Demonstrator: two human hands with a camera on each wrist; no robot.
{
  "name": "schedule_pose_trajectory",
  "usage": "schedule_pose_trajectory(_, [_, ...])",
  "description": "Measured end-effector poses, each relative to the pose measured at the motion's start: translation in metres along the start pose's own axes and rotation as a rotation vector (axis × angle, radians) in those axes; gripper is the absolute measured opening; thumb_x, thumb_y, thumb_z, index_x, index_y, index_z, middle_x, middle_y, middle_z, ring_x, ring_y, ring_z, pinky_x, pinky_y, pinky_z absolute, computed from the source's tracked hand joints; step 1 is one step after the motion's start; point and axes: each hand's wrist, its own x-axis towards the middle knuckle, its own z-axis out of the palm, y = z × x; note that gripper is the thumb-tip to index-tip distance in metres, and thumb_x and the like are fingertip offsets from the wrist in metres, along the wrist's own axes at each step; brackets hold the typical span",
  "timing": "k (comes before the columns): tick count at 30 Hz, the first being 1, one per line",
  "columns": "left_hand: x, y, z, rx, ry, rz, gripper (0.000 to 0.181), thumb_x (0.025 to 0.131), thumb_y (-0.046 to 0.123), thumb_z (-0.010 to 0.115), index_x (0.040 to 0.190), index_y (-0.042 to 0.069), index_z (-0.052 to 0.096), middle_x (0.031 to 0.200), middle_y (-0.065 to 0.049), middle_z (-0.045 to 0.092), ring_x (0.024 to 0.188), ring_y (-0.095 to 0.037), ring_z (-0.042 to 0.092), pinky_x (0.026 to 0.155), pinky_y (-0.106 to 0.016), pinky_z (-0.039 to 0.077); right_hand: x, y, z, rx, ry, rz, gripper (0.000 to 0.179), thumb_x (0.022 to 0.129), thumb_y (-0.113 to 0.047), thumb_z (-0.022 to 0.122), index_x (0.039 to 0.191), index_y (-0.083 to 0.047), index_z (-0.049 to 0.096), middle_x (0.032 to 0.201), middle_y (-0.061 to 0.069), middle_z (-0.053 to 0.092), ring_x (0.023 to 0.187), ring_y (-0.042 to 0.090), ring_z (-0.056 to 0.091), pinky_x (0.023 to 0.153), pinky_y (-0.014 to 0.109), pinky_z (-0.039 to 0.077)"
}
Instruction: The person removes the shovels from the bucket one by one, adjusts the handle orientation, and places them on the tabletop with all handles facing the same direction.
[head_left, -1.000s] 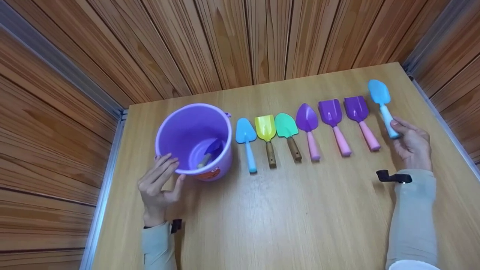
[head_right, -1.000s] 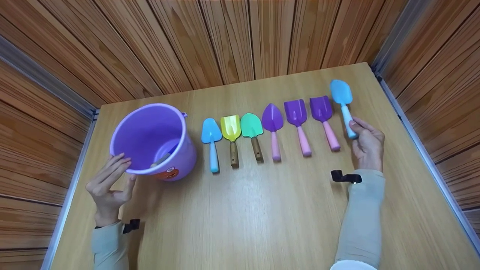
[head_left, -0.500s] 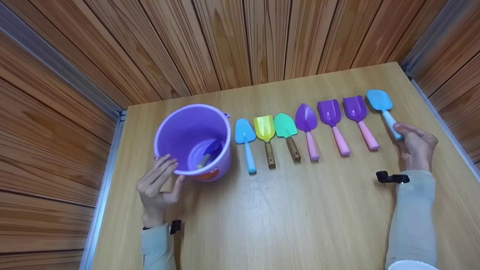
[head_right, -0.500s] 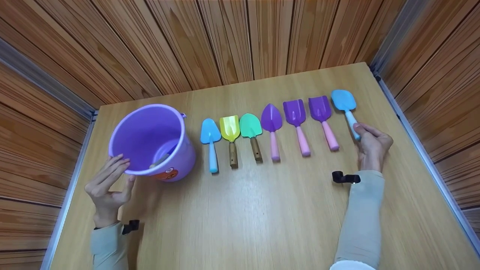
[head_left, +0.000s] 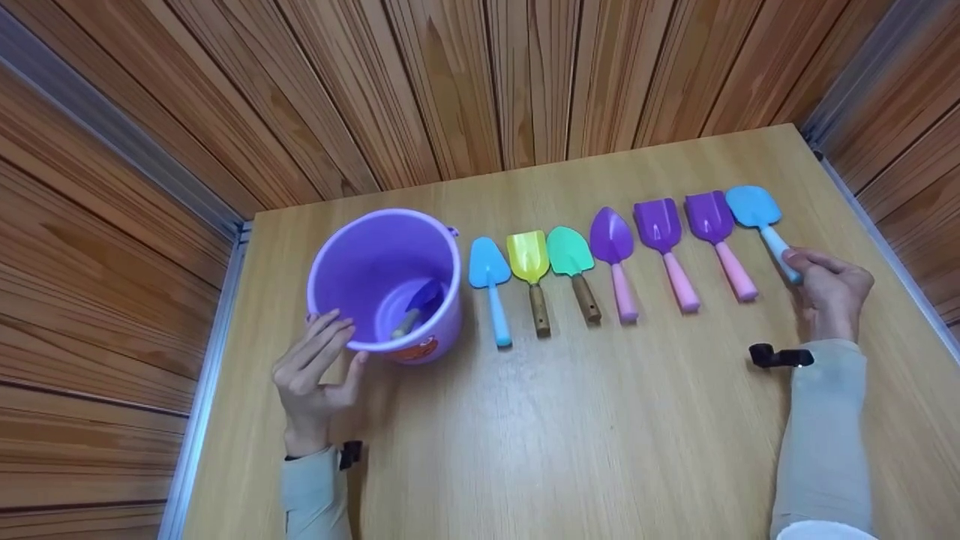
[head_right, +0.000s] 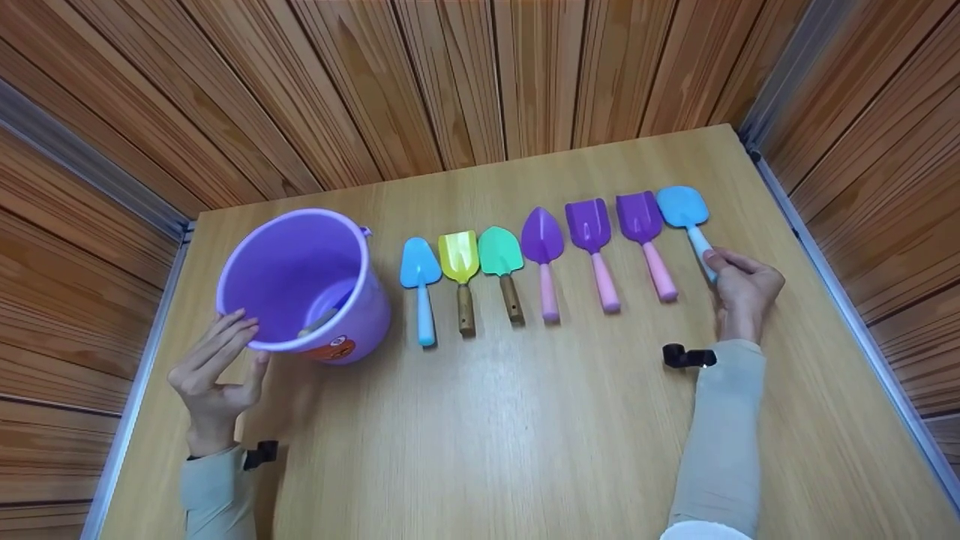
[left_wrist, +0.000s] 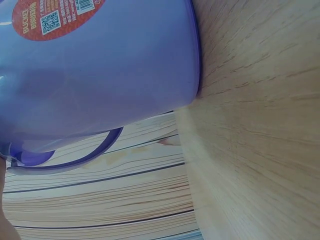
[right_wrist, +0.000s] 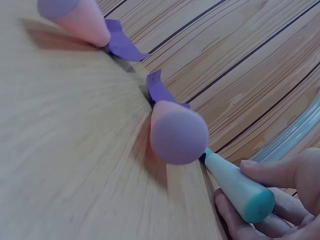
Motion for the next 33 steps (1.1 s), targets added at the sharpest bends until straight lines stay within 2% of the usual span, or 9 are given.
schedule_pose_trajectory(5, [0.002, 0.0, 0.0, 0.005, 0.005, 0.004, 0.045, 0.096, 0.045, 0.076, 0.098, 0.0, 0.084, 0.096, -0.02, 0.082, 0.095, -0.042, 0.079, 0.111, -0.046, 0.058, -0.002, 0.0, 0.006, -0.149, 0.041, -0.094, 0.025, 0.087, -0.03, 0.09, 0.11, -0.029, 0.084, 0.116, -0.019, 0.062, 0.103, 0.0, 0.046, 0.106, 0.026, 0.034])
schedule_pose_trajectory(10, [0.002, 0.0, 0.0, 0.007, 0.015, 0.005, 0.045, 0.096, 0.044, 0.077, 0.098, 0.0, 0.084, 0.095, -0.021, 0.082, 0.096, -0.041, 0.079, 0.111, -0.046, 0.058, -0.002, 0.002, 0.009, -0.265, 0.038, -0.182, 0.034, 0.09, -0.029, 0.087, 0.123, -0.023, 0.081, 0.105, -0.019, 0.065, 0.099, 0.0, 0.05, 0.094, 0.021, 0.041])
schedule_pose_trajectory(13, [0.001, -0.001, 0.0, 0.008, 0.016, 0.007, 0.045, 0.096, 0.044, 0.077, 0.098, 0.0, 0.084, 0.095, -0.02, 0.082, 0.096, -0.04, 0.079, 0.111, -0.045, 0.057, -0.003, 0.003, 0.009, -0.315, 0.035, -0.202, 0.035, 0.092, -0.03, 0.085, 0.126, -0.023, 0.08, 0.104, -0.019, 0.066, 0.099, 0.0, 0.052, 0.095, 0.02, 0.043])
schedule_pose_trajectory(16, [0.001, -0.001, 0.001, 0.012, 0.01, 0.014, 0.046, 0.096, 0.045, 0.077, 0.099, 0.0, 0.085, 0.096, -0.02, 0.082, 0.096, -0.04, 0.079, 0.112, -0.044, 0.057, -0.004, 0.003, 0.008, -0.376, 0.026, -0.18, 0.037, 0.094, -0.039, 0.081, 0.129, -0.029, 0.077, 0.108, -0.021, 0.061, 0.1, -0.001, 0.049, 0.1, 0.023, 0.039])
schedule_pose_trajectory(20, [0.0, -0.002, 0.001, 0.009, 0.008, 0.021, 0.046, 0.096, 0.045, 0.076, 0.099, 0.0, 0.084, 0.095, -0.021, 0.082, 0.095, -0.041, 0.079, 0.112, -0.044, 0.057, -0.008, 0.004, 0.006, -0.391, 0.01, -0.173, 0.04, 0.096, -0.044, 0.078, 0.133, -0.03, 0.073, 0.11, -0.02, 0.06, 0.101, -0.001, 0.048, 0.101, 0.025, 0.037])
schedule_pose_trajectory(24, [-0.001, -0.002, 0.0, 0.01, 0.001, 0.02, 0.048, 0.096, 0.045, 0.076, 0.098, -0.002, 0.084, 0.096, -0.021, 0.081, 0.095, -0.042, 0.079, 0.112, -0.046, 0.057, -0.014, 0.001, 0.011, -0.376, 0.0, -0.223, 0.042, 0.098, -0.039, 0.076, 0.138, -0.026, 0.07, 0.111, -0.02, 0.06, 0.101, -0.002, 0.051, 0.1, 0.023, 0.04])
schedule_pose_trajectory(29, [-0.001, -0.004, -0.002, 0.036, -0.037, 0.037, 0.049, 0.098, 0.045, 0.073, 0.101, -0.004, 0.082, 0.1, -0.021, 0.08, 0.098, -0.043, 0.076, 0.114, -0.046, 0.056, -0.032, -0.005, 0.033, -0.346, -0.012, -0.293, 0.041, 0.099, -0.039, 0.075, 0.137, -0.026, 0.07, 0.114, -0.02, 0.061, 0.106, -0.002, 0.05, 0.106, 0.026, 0.038])
schedule_pose_trajectory(31, [-0.002, -0.005, -0.002, 0.042, -0.048, 0.043, 0.049, 0.099, 0.044, 0.072, 0.102, -0.003, 0.081, 0.102, -0.021, 0.08, 0.099, -0.043, 0.076, 0.115, -0.046, 0.056, -0.041, -0.008, 0.045, -0.338, -0.044, -0.323, 0.039, 0.1, -0.038, 0.074, 0.137, -0.027, 0.07, 0.117, -0.018, 0.062, 0.11, -0.001, 0.052, 0.107, 0.027, 0.04])
schedule_pose_trajectory(33, [-0.001, -0.006, -0.001, 0.045, -0.047, 0.049, 0.049, 0.099, 0.044, 0.072, 0.102, -0.004, 0.081, 0.103, -0.021, 0.08, 0.099, -0.043, 0.075, 0.115, -0.046, 0.056, -0.049, -0.01, 0.062, -0.373, -0.087, -0.384, 0.039, 0.102, -0.04, 0.071, 0.138, -0.026, 0.07, 0.121, -0.017, 0.063, 0.113, 0.001, 0.054, 0.104, 0.026, 0.043])
